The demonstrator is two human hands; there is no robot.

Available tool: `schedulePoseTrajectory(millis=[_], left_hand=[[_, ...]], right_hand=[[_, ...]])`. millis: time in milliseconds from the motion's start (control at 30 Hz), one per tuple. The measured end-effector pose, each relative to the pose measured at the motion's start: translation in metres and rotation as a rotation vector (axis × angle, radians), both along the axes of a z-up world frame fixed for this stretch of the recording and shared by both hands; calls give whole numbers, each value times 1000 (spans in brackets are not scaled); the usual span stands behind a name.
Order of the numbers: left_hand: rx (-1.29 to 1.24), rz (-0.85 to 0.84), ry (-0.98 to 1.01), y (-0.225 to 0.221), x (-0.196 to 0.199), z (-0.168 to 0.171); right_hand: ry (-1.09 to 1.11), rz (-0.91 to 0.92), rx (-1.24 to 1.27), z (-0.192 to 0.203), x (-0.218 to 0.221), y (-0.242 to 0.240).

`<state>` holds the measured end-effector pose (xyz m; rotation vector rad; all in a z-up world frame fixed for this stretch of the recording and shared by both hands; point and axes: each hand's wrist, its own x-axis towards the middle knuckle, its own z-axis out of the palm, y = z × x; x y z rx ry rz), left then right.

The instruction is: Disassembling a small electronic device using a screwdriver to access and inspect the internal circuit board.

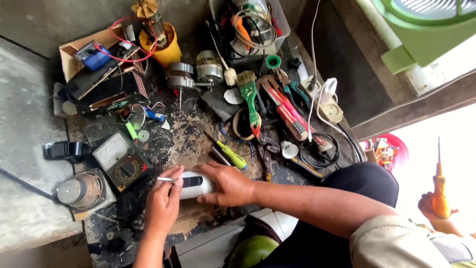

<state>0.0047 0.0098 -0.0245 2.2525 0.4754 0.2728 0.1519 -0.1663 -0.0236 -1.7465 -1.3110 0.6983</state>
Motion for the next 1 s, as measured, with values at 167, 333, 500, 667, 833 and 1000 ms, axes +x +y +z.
schedulePoseTrajectory(millis=[167, 333, 500, 667, 833, 1000], left_hand=[[-46, 13, 26, 2, 1, -1], [-46, 12, 105, 1, 0, 1], [61, -44, -144, 9, -1, -18], [-1, 0, -138, 6, -4, -6], [-20, -1, -142, 7, -3, -11], [-24, -12, -162, 6, -1, -13]], right_hand=[[-75, 3, 24, 3, 1, -1], [-49, 3, -14, 3, 1, -4], [21, -84, 109, 2, 2, -2], [3, -81, 81, 13, 4, -6], [-14, -96, 67, 14, 9, -8], [-49, -88, 91, 16, 16, -11]])
